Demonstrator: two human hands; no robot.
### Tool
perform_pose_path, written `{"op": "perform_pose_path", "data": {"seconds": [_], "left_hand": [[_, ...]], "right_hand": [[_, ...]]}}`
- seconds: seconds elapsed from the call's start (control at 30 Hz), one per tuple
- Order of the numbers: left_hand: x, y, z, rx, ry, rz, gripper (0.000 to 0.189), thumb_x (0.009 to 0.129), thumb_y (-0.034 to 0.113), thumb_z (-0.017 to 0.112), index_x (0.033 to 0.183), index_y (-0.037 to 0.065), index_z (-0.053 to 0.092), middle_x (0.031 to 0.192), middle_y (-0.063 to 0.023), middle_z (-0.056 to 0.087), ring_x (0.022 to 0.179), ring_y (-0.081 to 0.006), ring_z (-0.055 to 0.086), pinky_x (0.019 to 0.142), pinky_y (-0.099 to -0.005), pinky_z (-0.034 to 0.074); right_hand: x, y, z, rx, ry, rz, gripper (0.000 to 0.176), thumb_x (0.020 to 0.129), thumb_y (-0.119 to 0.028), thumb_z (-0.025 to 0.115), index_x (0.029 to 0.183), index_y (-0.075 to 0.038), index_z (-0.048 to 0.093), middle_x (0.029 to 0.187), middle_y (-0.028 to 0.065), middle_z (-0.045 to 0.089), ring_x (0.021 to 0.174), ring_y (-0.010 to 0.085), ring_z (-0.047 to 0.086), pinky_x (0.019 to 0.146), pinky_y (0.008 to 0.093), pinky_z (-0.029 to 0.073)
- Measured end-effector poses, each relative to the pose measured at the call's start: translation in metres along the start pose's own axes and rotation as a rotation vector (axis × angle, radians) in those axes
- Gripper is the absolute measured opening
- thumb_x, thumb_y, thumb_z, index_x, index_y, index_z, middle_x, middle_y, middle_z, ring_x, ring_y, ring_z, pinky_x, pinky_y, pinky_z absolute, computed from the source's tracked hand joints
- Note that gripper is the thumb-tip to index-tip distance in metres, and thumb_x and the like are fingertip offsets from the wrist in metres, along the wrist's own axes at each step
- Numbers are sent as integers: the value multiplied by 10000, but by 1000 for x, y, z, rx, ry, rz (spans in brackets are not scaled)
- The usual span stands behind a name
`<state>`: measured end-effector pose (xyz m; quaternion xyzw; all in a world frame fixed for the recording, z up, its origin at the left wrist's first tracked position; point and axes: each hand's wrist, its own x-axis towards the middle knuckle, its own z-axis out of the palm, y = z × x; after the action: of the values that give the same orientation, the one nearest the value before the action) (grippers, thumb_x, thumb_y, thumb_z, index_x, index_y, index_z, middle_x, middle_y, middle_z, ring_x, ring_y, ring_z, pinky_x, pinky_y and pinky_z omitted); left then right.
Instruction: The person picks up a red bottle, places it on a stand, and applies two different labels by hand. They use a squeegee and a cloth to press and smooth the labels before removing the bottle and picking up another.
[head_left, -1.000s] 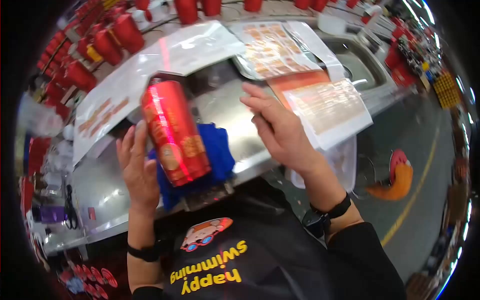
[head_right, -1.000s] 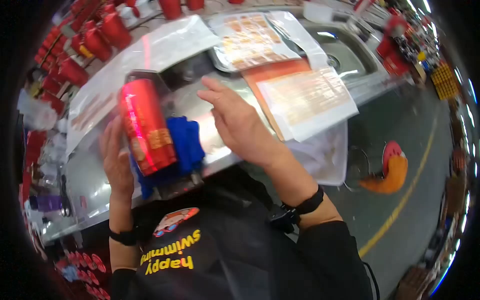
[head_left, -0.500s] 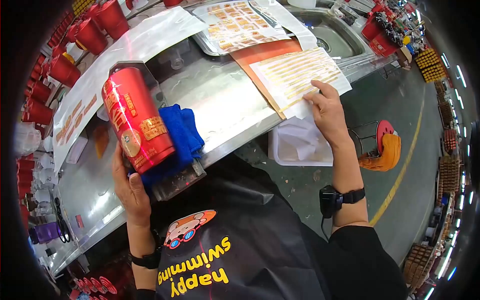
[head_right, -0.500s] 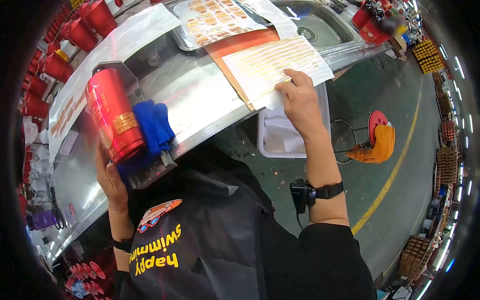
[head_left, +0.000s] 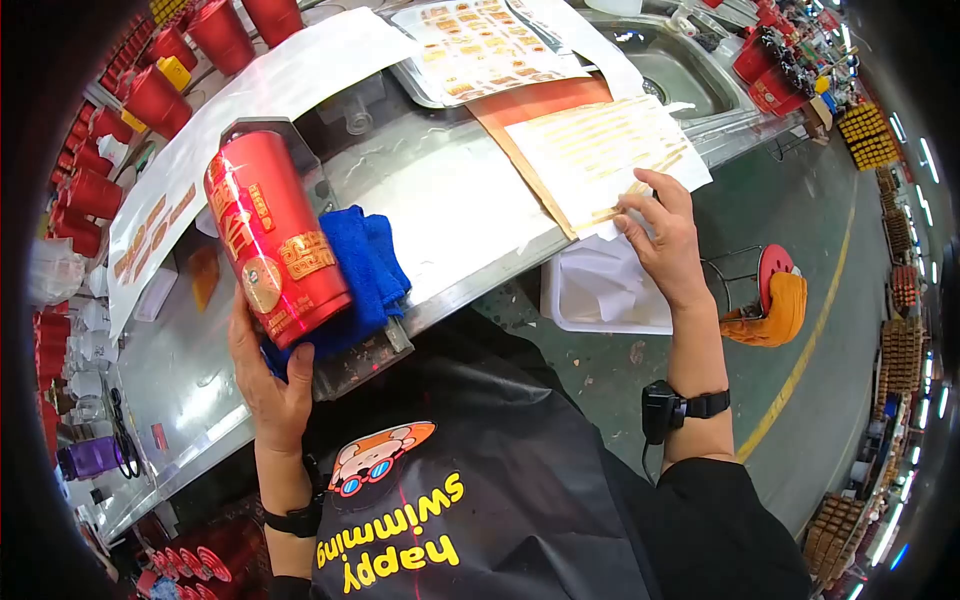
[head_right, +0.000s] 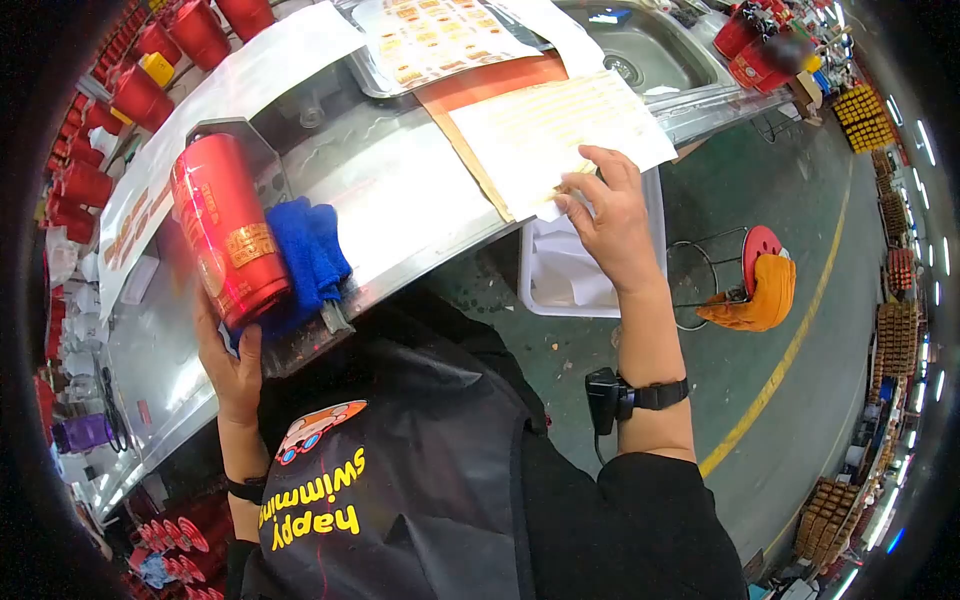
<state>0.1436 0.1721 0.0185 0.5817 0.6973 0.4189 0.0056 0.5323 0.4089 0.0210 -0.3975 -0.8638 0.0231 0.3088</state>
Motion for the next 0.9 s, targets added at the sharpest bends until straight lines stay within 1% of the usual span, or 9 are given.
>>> {"op": "perform_pose_path", "data": {"seconds": [0.07, 0.37, 0.47, 0.67, 0.77, 0.9], "left_hand": [[0, 0, 0, 7, 2, 0, 826, 929, 490, 635, 1495, -26, 326, 1456, -235, 437, 1322, -337, 473, 1090, -425, 376], [-1, 0, 1, 16, 11, -17, 825, 929, 495, 634, 1492, -28, 332, 1466, -232, 437, 1334, -336, 462, 1102, -429, 363], [-1, 0, 1, 21, 13, -6, 825, 928, 494, 637, 1492, -25, 333, 1464, -230, 439, 1332, -333, 464, 1100, -427, 364], [-2, -1, 1, -4, 10, -36, 828, 926, 496, 640, 1491, -27, 334, 1464, -227, 438, 1334, -329, 460, 1103, -423, 358], [-2, 0, 1, -14, 9, -36, 830, 926, 495, 642, 1492, -27, 332, 1466, -226, 435, 1338, -328, 455, 1107, -420, 352], [3, 0, -2, 4, 21, -30, 831, 914, 475, 666, 1492, -25, 338, 1465, -223, 434, 1336, -323, 457, 1108, -414, 349]], "right_hand": [[-3, -2, 2, -3, 29, 32, 187, 786, -107, 775, 953, -58, 708, 1272, 134, 595, 1220, 356, 502, 1005, 435, 436], [-6, 3, -1, 24, 43, 21, 163, 815, -103, 746, 970, -67, 713, 1267, 133, 592, 1215, 357, 503, 1007, 435, 430], [2, -1, 0, 6, -30, -2, 139, 818, -89, 736, 956, -74, 721, 1272, 140, 590, 1216, 365, 500, 1003, 436, 432], [13, -3, -6, -11, -92, -51, 90, 804, -64, 733, 889, -61, 704, 1268, 150, 589, 1231, 368, 488, 1000, 446, 433], [14, -3, -6, 32, -85, -9, 74, 808, -57, 726, 864, -50, 678, 1265, 148, 585, 1227, 361, 485, 1010, 444, 417], [22, -7, -4, 138, 4, 60, 66, 830, -59, 706, 878, -47, 662, 1249, 143, 582, 1212, 356, 484, 1024, 437, 392]]}}
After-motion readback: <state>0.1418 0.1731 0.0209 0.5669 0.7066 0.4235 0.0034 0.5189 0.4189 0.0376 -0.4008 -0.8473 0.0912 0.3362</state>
